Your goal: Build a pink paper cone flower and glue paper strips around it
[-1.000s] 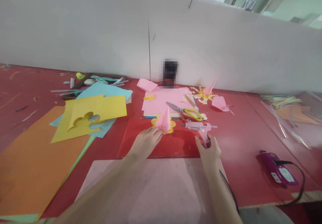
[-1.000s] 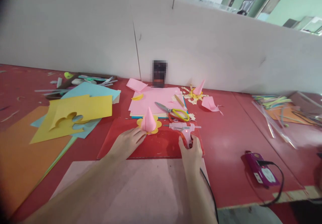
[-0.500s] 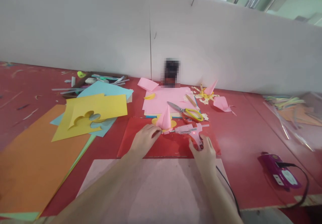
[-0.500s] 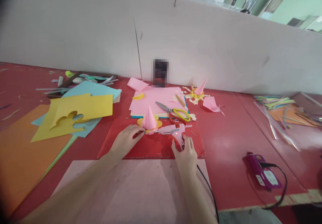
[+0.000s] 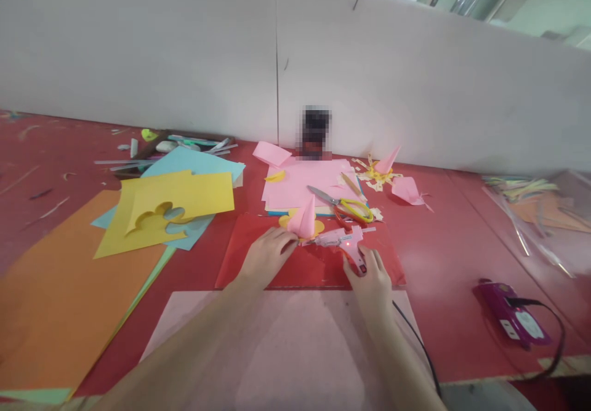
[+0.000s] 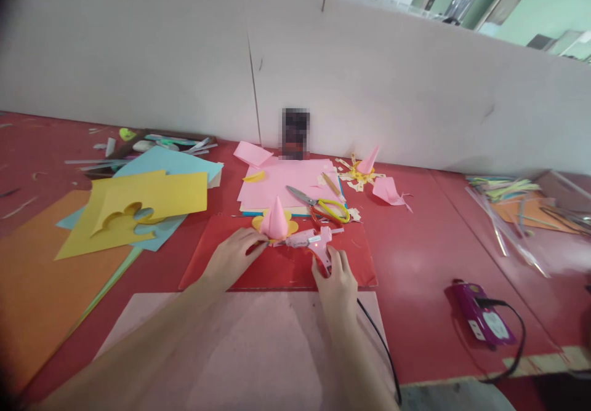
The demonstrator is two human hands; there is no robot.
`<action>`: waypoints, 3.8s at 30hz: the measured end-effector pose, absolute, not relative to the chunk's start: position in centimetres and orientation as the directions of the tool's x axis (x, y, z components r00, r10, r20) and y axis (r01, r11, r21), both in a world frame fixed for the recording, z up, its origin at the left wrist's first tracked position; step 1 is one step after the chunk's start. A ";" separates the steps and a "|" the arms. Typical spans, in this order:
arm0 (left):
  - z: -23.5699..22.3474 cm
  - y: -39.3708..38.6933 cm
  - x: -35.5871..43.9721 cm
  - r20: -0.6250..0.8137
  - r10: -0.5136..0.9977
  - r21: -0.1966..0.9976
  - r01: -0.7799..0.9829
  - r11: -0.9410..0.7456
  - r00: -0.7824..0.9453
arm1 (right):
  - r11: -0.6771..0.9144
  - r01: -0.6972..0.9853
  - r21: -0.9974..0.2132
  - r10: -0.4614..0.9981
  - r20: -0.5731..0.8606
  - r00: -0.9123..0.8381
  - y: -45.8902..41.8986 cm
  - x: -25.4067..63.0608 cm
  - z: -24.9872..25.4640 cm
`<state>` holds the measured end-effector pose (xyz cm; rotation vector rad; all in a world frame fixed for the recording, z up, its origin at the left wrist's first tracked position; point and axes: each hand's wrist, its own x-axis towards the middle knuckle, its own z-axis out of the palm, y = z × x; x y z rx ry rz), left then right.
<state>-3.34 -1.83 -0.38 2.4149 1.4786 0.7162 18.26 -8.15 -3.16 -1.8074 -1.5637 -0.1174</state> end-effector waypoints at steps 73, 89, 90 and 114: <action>-0.1 -1.9 -3.3 0.281 0.873 0.427 0.762 -0.486 0.399 | -0.074 0.843 -0.533 0.776 0.499 0.384 -8.0 18.5 -2.4; -0.7 -1.9 -3.1 0.298 0.805 0.382 0.709 -0.593 0.513 | -0.361 0.741 -0.566 0.656 0.411 0.633 -8.1 23.0 -3.0; -0.7 -1.9 -3.1 0.292 0.799 0.377 0.705 -0.601 0.526 | -0.359 0.744 -0.564 0.652 0.418 0.632 -8.1 23.3 -3.2; 0.1 -2.4 -3.3 0.344 0.874 0.471 0.742 -0.477 0.343 | 0.003 0.898 -0.441 0.689 0.651 0.318 -7.0 21.4 -1.6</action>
